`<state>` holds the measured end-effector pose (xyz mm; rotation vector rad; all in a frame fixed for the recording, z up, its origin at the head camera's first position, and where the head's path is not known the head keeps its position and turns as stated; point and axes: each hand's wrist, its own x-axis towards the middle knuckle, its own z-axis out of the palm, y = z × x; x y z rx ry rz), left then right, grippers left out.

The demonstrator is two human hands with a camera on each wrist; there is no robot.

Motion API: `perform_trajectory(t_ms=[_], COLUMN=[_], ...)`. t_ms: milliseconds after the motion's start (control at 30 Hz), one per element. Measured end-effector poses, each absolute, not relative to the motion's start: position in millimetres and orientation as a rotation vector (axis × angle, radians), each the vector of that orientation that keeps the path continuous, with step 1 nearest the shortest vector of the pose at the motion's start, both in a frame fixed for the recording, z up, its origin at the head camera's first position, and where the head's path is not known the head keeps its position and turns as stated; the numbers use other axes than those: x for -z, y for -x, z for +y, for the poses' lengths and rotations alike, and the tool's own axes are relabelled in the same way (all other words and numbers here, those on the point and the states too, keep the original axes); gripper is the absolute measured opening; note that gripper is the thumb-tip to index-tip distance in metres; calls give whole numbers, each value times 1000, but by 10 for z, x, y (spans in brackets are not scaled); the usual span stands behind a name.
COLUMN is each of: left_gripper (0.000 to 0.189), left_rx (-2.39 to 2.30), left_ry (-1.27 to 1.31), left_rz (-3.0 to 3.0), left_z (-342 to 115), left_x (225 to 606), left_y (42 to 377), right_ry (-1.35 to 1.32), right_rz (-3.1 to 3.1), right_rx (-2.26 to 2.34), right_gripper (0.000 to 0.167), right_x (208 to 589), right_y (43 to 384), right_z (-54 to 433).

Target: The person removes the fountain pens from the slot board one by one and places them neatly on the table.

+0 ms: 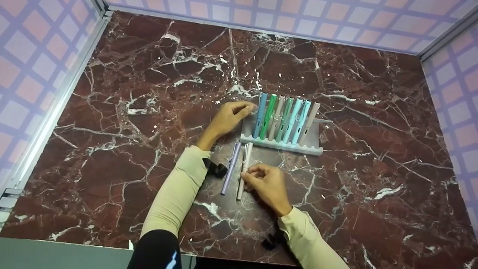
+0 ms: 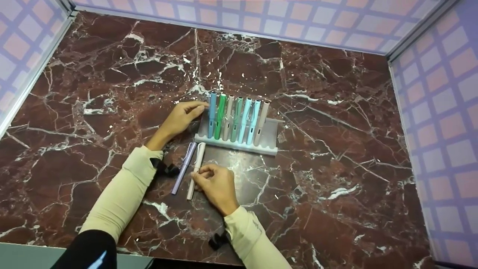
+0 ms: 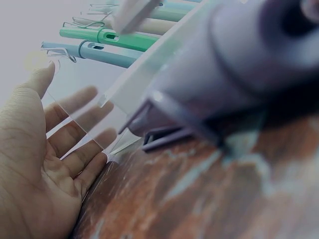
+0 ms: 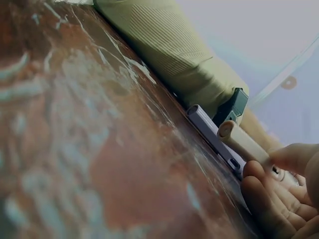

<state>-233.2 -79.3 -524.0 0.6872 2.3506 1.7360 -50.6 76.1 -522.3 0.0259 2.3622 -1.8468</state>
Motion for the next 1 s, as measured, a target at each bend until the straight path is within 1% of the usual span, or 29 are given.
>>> perform_trajectory(t_ms=[200, 433, 1000], left_gripper=[32, 30, 33], left_rx=[-1730, -1811, -1743], left_ry=[-652, -675, -656], left_rz=[2342, 2274, 2323], left_z=[-793, -784, -799], left_x=[5238, 5271, 5243], left_y=[2329, 2346, 2335], right_ry=[-84, -109, -125], right_rz=[2405, 2366, 2322], right_rx=[1720, 1715, 1708], right_gripper=[17, 19, 23], right_x=[5202, 5194, 5164], right_y=[543, 579, 603], right_z=[731, 727, 731])
